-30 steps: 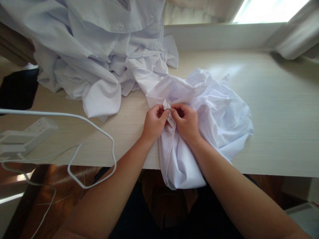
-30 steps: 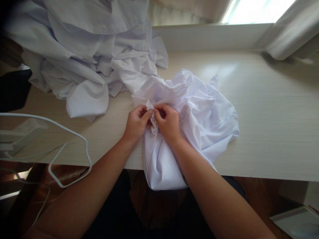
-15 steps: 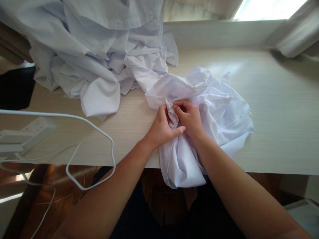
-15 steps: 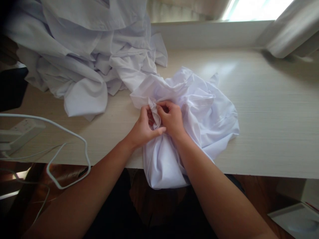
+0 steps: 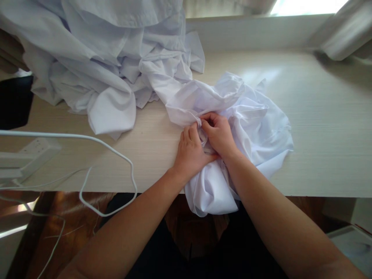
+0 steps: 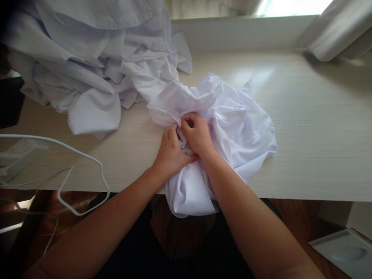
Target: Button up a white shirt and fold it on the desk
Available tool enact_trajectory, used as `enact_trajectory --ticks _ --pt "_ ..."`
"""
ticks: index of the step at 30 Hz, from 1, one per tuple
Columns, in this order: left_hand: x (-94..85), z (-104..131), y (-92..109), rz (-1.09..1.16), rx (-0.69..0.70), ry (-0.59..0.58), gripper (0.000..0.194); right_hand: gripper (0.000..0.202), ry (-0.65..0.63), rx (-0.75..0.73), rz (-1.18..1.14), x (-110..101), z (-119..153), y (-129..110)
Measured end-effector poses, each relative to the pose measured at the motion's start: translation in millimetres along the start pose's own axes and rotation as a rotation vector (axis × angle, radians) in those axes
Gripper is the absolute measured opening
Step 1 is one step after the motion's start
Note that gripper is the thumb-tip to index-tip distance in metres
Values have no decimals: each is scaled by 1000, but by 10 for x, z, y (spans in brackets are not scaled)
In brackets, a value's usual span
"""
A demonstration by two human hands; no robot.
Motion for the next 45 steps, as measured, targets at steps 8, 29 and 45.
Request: enact_trajectory --ticks 8,29,45 --pt "68 70 81 -80 -52 -6 114 15 -6 -33 1 -22 -26 13" --pt "-9 -137 -88 317 30 -62 71 11 60 -50 73 -152 -91 78" --pt "-85 -260 -335 783 -353 200 25 14 -38 -192 88 4 85 -144"
Point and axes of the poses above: each hand's wrist, its own z-axis away from the middle knuckle, its own x-axis out of the palm, y = z × x, the point moved 4 cm from there along -z, towards the middle knuckle, and after that the axes turned 3 degrees about x, right-handed, at the moved point
